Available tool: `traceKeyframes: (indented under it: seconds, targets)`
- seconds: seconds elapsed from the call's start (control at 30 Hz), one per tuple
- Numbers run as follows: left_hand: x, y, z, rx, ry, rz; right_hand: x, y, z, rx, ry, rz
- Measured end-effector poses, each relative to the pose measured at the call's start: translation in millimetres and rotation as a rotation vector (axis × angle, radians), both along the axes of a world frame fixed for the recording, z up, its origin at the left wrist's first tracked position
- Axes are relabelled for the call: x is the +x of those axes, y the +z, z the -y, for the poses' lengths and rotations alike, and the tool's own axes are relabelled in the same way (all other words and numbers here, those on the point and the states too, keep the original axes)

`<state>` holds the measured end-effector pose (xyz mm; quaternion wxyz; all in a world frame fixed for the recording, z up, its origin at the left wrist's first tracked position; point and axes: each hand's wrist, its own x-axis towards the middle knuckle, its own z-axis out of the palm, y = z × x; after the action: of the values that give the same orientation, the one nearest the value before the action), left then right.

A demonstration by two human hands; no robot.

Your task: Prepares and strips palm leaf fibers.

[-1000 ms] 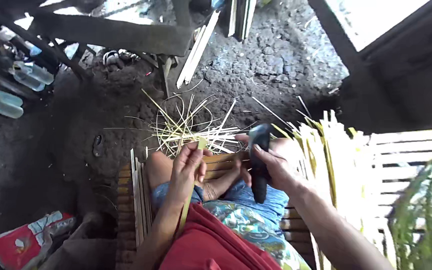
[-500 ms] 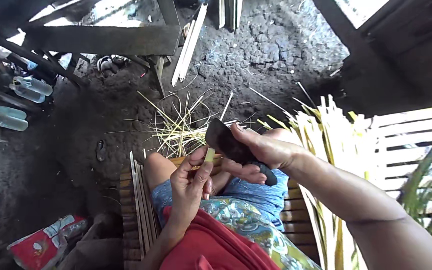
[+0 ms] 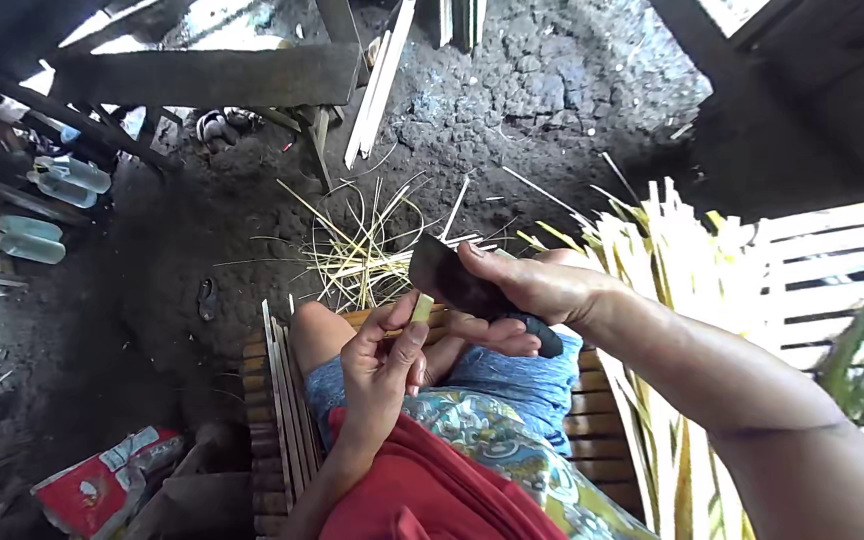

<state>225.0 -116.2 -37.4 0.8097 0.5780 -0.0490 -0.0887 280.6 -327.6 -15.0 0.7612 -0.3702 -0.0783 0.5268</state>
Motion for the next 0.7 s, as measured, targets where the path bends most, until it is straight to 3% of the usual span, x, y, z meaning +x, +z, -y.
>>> traceKeyframes:
  seconds: [0.3, 0.4, 0.5, 0.57, 0.63, 0.7]
  targets:
    - [-0.9, -0.9, -2.5, -0.03, -0.055, 0.045, -3.0, 13.8, 0.3, -0.054, 0.019, 0.07]
    - [-1.3, -1.0, -1.8, -0.05, -0.093, 0.065, 0.5, 26.1, 2.9, -0.173, 0.107, 0.154]
    - [-1.9, -1.6, 0.9, -0.07, -0.124, 0.058, -1.6, 40.3, -4.9, -0.334, 0.091, 0.084]
    - [-1.0, -2.6, 0.6, -0.104, -0.118, 0.017, -1.8, 37.3, -13.2, -0.31, 0.043, 0.03]
    - [3.4, -3.1, -2.8, -0.116, -0.115, -0.012, 4.8, 23.7, -14.6, -0.243, 0.032, 0.163]
    - [11.2, -2.4, -12.6, -0.089, -0.146, 0.004, 12.4, 16.7, -11.7, -0.291, -0.039, 0.522]
